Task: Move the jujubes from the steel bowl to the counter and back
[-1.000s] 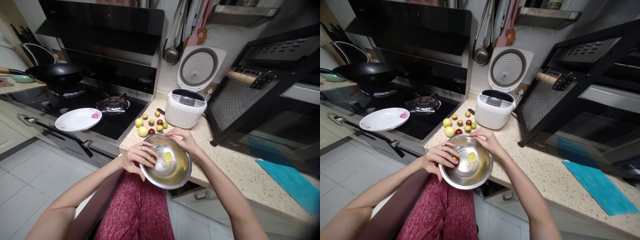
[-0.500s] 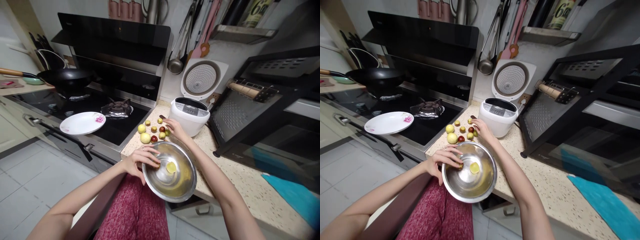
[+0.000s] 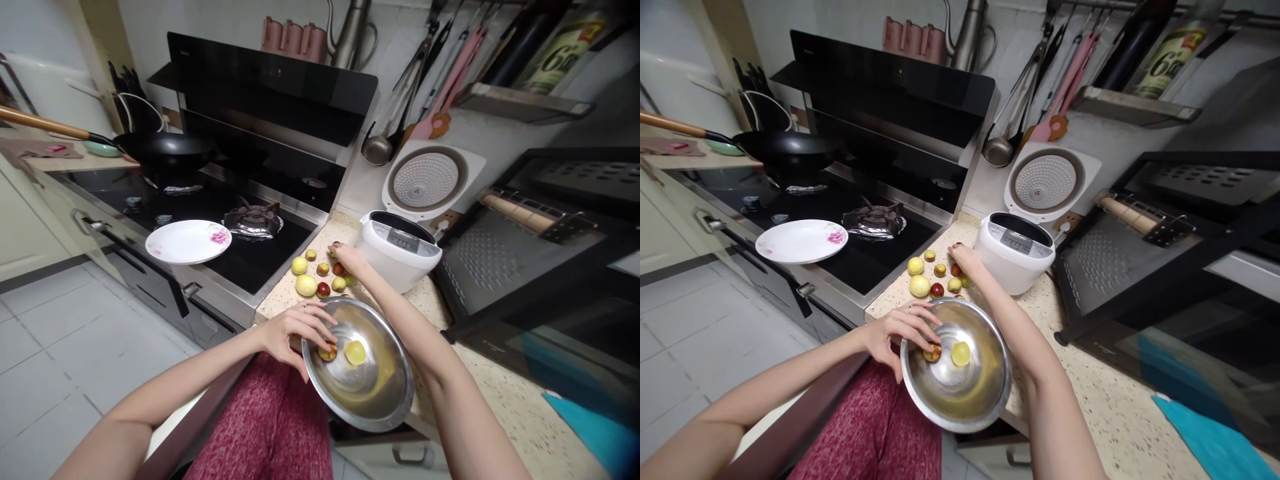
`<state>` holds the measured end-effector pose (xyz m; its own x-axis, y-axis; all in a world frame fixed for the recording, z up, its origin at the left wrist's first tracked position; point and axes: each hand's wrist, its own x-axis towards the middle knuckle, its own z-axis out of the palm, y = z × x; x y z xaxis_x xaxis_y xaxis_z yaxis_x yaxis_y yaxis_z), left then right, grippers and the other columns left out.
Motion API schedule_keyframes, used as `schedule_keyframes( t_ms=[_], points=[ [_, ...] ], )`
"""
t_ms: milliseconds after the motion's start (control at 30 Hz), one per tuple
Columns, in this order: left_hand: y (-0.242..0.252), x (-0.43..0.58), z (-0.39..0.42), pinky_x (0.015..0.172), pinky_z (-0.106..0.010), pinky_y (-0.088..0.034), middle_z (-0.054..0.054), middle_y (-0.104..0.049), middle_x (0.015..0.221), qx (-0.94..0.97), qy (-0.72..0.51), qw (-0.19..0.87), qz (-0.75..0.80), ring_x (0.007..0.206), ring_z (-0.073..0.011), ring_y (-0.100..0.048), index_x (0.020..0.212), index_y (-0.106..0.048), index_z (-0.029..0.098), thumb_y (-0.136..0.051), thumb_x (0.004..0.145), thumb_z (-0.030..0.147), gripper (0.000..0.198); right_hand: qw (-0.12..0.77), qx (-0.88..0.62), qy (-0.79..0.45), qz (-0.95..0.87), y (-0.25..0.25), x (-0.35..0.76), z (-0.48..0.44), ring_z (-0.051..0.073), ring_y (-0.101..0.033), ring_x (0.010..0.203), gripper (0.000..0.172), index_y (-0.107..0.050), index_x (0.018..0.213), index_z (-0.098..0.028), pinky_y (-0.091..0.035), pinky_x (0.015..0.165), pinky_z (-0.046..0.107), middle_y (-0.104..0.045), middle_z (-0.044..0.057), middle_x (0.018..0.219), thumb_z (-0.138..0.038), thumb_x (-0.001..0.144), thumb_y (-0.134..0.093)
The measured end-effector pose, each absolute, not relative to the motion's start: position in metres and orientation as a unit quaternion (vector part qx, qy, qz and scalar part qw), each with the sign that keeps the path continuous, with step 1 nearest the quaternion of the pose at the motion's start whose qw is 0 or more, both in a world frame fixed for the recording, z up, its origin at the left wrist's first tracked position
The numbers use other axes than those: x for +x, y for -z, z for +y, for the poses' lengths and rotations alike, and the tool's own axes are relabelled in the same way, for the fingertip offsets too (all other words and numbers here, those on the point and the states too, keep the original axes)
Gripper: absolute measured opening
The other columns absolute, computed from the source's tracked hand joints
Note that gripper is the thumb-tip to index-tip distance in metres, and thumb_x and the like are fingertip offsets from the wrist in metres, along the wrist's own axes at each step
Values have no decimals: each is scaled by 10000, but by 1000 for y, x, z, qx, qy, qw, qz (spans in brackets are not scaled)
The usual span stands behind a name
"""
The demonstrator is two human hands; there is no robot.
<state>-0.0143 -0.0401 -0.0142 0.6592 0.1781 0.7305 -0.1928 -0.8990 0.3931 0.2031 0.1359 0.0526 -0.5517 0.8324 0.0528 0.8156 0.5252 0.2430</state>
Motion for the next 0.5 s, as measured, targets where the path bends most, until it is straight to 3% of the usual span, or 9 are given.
schedule_keyframes(
  t_ms=[233, 500],
  points=[
    [18, -13, -40, 1260, -487, -336, -126, -814, 1132, 883, -407, 234, 7, 1253, -291, -687, 1103, -795, 202, -740, 777, 753, 643, 69, 477, -119, 868, -59, 199, 137, 240, -694, 1152, 287, -736, 1181, -103, -506, 953, 248, -747, 190, 1209, -58, 977, -539],
    [16, -10, -40, 1247, -482, -358, -118, -823, 1096, 865, -436, 247, -7, 1220, -288, -707, 1034, -802, 191, -756, 785, 726, 591, 80, 473, -121, 869, -61, 198, 146, 272, -734, 1058, 289, -783, 1061, -94, -530, 888, 292, -774, 201, 1147, -39, 929, -532]
  ],
)
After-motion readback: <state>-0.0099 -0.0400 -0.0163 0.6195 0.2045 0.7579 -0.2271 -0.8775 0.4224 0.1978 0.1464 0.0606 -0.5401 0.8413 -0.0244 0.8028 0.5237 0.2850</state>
